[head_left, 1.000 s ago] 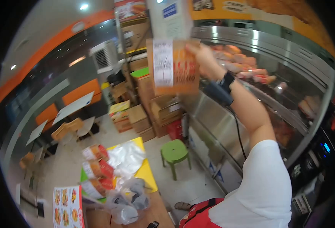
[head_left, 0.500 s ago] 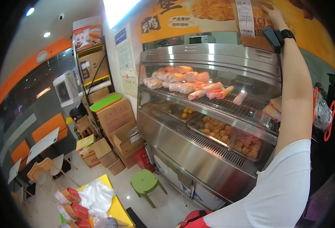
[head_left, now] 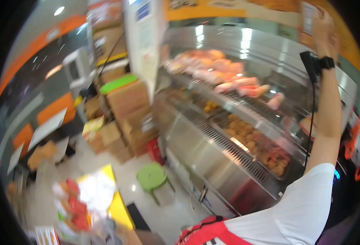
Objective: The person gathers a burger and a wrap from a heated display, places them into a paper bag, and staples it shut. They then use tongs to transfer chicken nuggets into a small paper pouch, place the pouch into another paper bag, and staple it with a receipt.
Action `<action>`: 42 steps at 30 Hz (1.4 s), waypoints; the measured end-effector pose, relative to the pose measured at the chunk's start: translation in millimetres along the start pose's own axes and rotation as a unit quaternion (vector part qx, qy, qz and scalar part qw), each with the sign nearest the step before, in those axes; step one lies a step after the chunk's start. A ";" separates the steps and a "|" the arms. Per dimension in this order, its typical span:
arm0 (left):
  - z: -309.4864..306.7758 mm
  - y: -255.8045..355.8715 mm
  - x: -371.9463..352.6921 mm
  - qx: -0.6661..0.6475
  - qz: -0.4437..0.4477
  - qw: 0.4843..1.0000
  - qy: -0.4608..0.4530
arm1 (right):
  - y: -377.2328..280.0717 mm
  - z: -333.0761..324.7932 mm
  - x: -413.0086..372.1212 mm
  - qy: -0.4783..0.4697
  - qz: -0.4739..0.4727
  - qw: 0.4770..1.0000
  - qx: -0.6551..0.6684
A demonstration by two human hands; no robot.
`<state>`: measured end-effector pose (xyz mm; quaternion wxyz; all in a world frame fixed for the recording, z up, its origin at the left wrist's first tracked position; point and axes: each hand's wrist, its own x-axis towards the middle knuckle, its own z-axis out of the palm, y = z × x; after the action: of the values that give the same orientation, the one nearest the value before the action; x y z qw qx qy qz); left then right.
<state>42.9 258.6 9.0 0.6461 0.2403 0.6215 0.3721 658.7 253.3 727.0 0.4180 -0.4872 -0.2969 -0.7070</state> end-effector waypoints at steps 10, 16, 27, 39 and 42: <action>-39.2 15.1 -136.3 -0.181 0.135 0.946 0.233 | -436.5 -136.6 -385.7 -0.451 -0.046 0.472 0.756; -85.0 -48.4 -202.9 -0.243 0.139 0.880 0.384 | -531.1 -383.0 -439.0 -0.441 -0.226 0.019 0.868; -65.0 -162.5 -302.5 -0.382 0.062 0.783 0.487 | -771.0 -606.2 -468.9 -0.554 -0.207 0.072 0.803; 28.3 -165.9 -317.4 -0.529 -0.011 0.634 0.564 | -887.6 -659.0 -500.2 -0.725 -0.194 0.022 0.661; 19.1 -140.0 -311.4 -0.541 0.016 0.614 0.574 | -880.9 -656.5 -503.2 -0.679 -0.161 0.033 0.715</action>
<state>102.6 -66.2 97.3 0.1638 -0.4058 0.5476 0.7132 -317.5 279.9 15.2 0.0467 -0.1492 -0.8779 0.4526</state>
